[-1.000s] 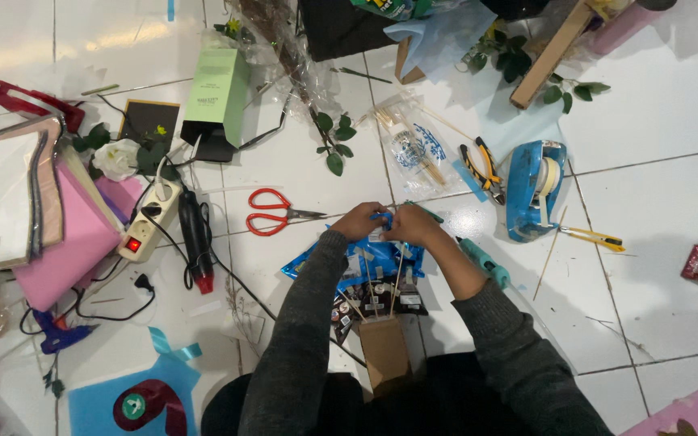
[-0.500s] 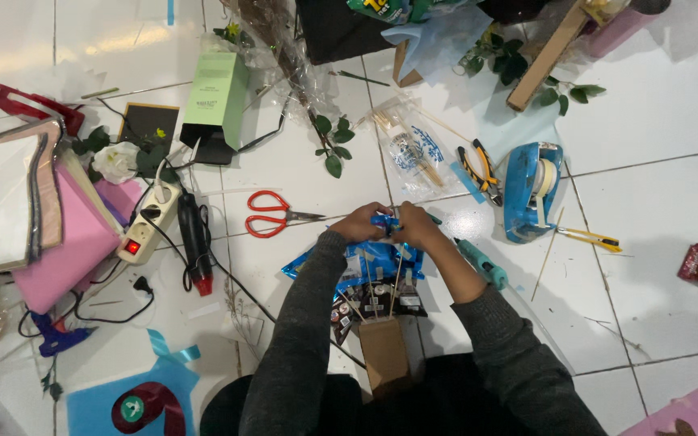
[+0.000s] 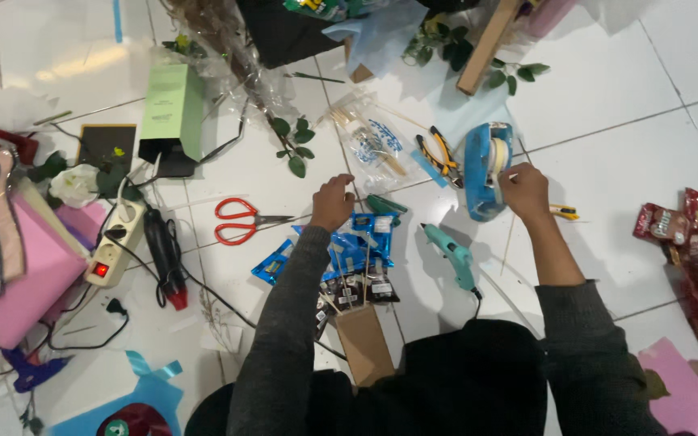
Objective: The person sits on the floor and assembles a bouquet by attaching blue and brown snack packets to wooden sticks. They arrange the packets on a cardboard base, using a hot glue gun to secure the sticks and occasionally adjusting the arrangement.
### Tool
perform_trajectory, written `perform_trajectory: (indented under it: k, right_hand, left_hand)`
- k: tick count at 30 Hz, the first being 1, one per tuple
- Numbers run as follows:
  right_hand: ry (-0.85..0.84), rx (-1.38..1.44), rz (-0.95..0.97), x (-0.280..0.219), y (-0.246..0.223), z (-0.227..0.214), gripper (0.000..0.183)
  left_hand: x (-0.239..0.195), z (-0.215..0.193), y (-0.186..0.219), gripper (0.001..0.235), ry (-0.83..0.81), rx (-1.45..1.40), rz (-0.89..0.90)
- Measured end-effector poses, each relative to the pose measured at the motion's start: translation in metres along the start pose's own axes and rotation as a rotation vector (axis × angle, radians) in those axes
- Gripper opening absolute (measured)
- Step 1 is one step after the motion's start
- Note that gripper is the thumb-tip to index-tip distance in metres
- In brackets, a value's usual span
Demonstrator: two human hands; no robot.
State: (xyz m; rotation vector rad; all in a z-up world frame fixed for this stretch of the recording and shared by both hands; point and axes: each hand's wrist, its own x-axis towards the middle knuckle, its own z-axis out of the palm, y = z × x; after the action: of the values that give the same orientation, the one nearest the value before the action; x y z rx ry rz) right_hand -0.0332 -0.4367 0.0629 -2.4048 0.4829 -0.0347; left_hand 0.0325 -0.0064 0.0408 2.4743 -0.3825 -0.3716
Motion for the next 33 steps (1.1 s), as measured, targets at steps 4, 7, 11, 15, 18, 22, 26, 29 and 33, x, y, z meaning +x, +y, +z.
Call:
perform_trajectory:
  k: [4,7,11,15,18,22,26,29,33]
  right_hand:
    - [0.000,-0.103,0.144,0.014,0.075,0.038,0.034]
    - [0.024,0.223,0.362,0.000,0.068,0.059,0.037]
    - [0.072,0.586,0.594,-0.008,0.040,0.050,0.047]
    - [0.007,0.832,0.695,-0.029,-0.008,0.011,0.052]
    - [0.027,0.849,0.615,-0.050,-0.011,0.009,0.060]
    - [0.007,0.747,0.595,-0.075,0.004,0.015,0.056]
    - [-0.054,0.839,0.570,-0.102,-0.027,-0.012,0.052]
    - [-0.045,0.871,0.505,-0.108,-0.027,-0.012,0.044]
    - [-0.061,0.870,0.459,-0.117,-0.033,-0.016,0.036]
  left_hand:
    - [0.017,0.041,0.082,0.041,0.004,-0.088,0.210]
    - [0.017,0.078,0.154,0.043,-0.130,-0.052,0.378]
    - [0.013,0.113,0.207,0.057,-0.261,0.205,0.506]
    - [0.005,0.134,0.218,0.061,-0.279,0.297,0.499]
    - [-0.003,0.124,0.222,0.058,-0.257,0.155,0.500]
    - [-0.004,0.133,0.213,0.066,-0.214,0.064,0.527]
    - [-0.006,0.133,0.210,0.068,-0.157,0.218,0.619]
    - [-0.008,0.128,0.210,0.064,-0.114,0.368,0.653]
    - [-0.011,0.123,0.214,0.053,-0.163,0.510,0.621]
